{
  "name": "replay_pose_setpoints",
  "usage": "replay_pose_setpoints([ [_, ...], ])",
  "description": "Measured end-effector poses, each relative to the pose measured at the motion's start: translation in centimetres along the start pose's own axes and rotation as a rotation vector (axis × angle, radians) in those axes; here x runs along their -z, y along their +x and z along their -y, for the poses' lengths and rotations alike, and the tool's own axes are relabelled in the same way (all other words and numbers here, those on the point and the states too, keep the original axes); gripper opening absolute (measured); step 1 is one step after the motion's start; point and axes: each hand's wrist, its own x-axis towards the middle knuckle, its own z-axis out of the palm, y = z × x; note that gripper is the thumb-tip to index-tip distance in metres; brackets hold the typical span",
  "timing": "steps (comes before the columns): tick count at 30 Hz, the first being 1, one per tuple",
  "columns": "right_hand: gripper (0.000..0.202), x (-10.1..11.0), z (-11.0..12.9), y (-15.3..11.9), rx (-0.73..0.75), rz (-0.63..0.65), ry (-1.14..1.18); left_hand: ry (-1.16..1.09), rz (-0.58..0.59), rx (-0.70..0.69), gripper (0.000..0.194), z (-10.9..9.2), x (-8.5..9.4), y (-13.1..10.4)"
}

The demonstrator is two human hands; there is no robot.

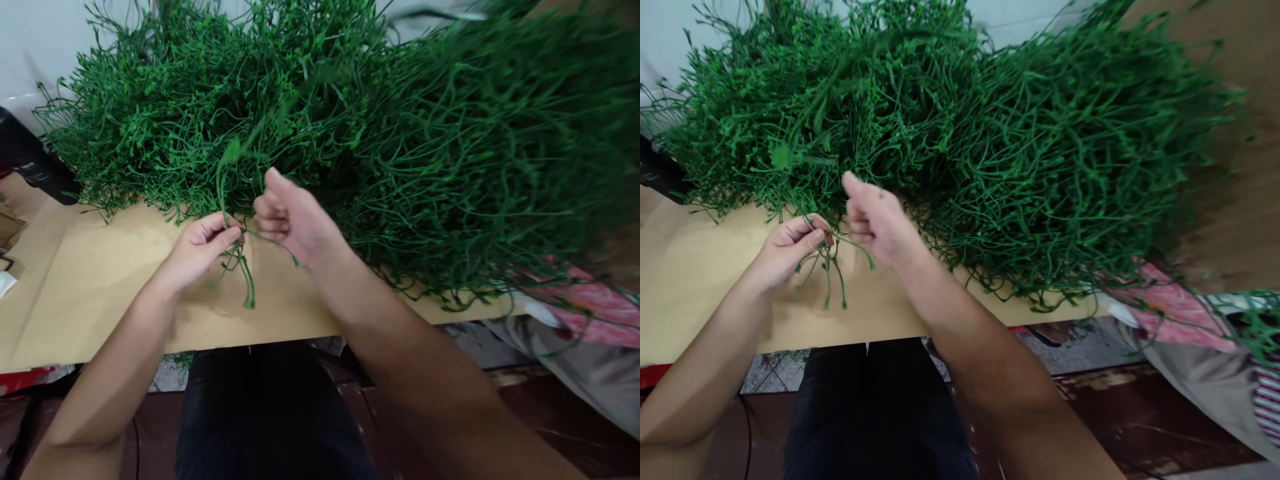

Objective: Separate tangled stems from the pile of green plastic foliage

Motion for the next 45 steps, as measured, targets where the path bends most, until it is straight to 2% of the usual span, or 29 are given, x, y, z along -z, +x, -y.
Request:
replay_pose_setpoints([
  [3, 0.055, -1.5, -0.9, -0.8, -0.005, 0.109, -0.185, 0.002, -0.134, -0.046, 0.033, 0.6, 0.6, 0.5],
  [6, 0.053, -1.6, -1.5, -0.9, 0.024, 0.19, -0.271, 0.004, -0.202, -0.048, 0.033, 0.7, 0.8, 0.4],
  [10, 0.045, -0.5, -1.7, -0.7, -0.063, 0.33, -0.155, -0.011, -0.147, -0.027, 0.029, 0.3, 0.6, 0.4],
  [12, 0.042, -0.3, -1.7, -0.6, -0.121, 0.358, -0.054, -0.026, -0.106, -0.017, 0.029, 0.1, 0.5, 0.4],
  [17, 0.039, -1.2, -1.9, -0.6, -0.217, 0.205, 0.097, -0.051, -0.078, 0.035, 0.029, -0.1, 0.6, 0.2],
  [20, 0.04, -1.5, -2.2, -0.7, -0.225, 0.107, 0.119, -0.051, -0.026, 0.061, 0.032, -0.1, 0.5, 0.0],
  [26, 0.03, -2.3, -2.5, -1.0, -0.231, 0.018, 0.172, -0.13, 0.021, 0.056, 0.031, 0.0, 0.5, 0.0],
  [29, 0.037, -2.4, -2.2, -0.8, -0.181, -0.006, 0.263, -0.187, 0.088, -0.039, 0.028, -0.2, 0.8, -0.2],
  [31, 0.044, -2.0, -1.5, -0.5, -0.106, -0.056, 0.318, -0.213, 0.191, -0.161, 0.029, -0.5, 0.8, -0.5],
  [33, 0.049, -1.3, -0.6, -0.3, -0.027, -0.113, 0.328, -0.206, 0.267, -0.227, 0.032, -0.9, 0.8, -0.8],
  [35, 0.05, -0.7, 0.0, -0.3, 0.009, -0.112, 0.299, -0.192, 0.213, -0.185, 0.03, -0.9, 0.6, -0.7],
  [40, 0.049, -1.2, -0.6, -0.4, -0.095, 0.024, 0.206, -0.174, -0.173, 0.024, 0.028, -0.2, 0.5, 0.4],
  [43, 0.044, -1.6, -0.3, -0.7, -0.127, 0.013, 0.042, -0.054, -0.285, 0.058, 0.025, 0.2, 0.7, 0.7],
  [45, 0.039, -0.9, 1.2, -1.2, -0.058, -0.034, -0.165, 0.015, -0.316, 0.074, 0.023, 0.3, 0.8, 0.7],
])
